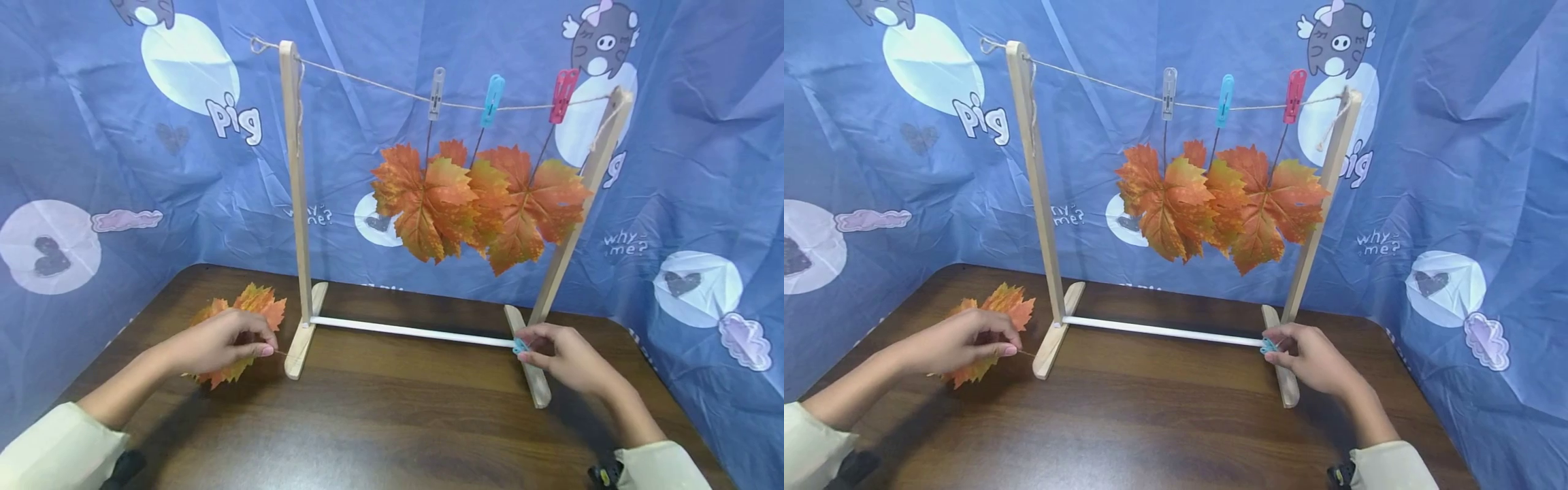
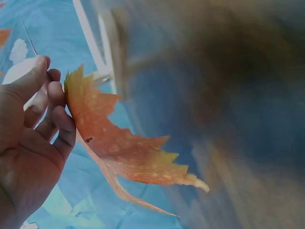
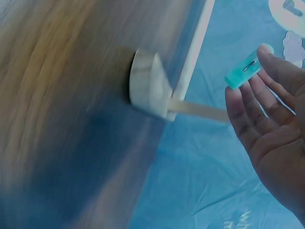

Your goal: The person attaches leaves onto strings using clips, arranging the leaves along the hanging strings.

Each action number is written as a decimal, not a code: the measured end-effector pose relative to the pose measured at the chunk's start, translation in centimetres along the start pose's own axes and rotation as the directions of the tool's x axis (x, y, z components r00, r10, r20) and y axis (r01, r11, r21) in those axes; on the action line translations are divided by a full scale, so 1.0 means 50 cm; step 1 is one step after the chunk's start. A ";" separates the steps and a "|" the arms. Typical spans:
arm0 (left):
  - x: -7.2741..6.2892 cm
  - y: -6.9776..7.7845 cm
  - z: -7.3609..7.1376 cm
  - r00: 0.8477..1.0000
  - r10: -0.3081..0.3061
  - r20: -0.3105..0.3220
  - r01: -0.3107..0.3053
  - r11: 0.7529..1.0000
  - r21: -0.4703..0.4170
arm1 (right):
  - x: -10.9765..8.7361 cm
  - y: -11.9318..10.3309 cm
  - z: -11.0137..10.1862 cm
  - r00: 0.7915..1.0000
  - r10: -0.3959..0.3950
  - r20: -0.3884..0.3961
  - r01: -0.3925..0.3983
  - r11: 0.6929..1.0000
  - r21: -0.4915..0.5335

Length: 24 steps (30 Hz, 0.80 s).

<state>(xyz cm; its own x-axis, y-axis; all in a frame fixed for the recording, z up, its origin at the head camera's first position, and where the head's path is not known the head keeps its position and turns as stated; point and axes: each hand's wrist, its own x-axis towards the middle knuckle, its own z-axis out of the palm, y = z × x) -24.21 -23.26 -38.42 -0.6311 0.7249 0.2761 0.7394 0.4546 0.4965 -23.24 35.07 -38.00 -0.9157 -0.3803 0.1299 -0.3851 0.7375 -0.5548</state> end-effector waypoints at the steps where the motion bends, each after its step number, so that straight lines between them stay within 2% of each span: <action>1: 0.004 0.003 -0.002 1.000 -0.004 -0.014 0.005 1.000 0.004 | 0.003 -0.005 0.002 1.000 0.002 -0.001 -0.002 1.000 -0.001; 6: 0.021 0.018 -0.013 0.992 -0.030 -0.119 0.032 0.999 0.013 | 0.015 -0.028 0.015 1.000 0.013 0.028 -0.013 1.000 -0.001; 11: 0.039 0.028 -0.019 0.979 -0.032 -0.203 0.029 0.999 -0.016 | 0.034 -0.050 0.024 0.999 -0.023 0.034 0.024 1.000 -0.019; 24: 0.110 0.053 -0.010 0.964 -0.082 -0.254 0.053 0.991 -0.121 | 0.104 -0.125 0.046 0.982 -0.177 0.070 0.176 0.984 0.020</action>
<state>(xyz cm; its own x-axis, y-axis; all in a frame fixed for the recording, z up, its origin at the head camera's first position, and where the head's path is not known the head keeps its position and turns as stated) -25.86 -18.35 -35.16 -0.7285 0.5295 0.4346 0.6714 0.4263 0.6062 -25.32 27.23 -35.74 -0.8227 -0.5429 0.1684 -0.5379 0.6479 -0.5394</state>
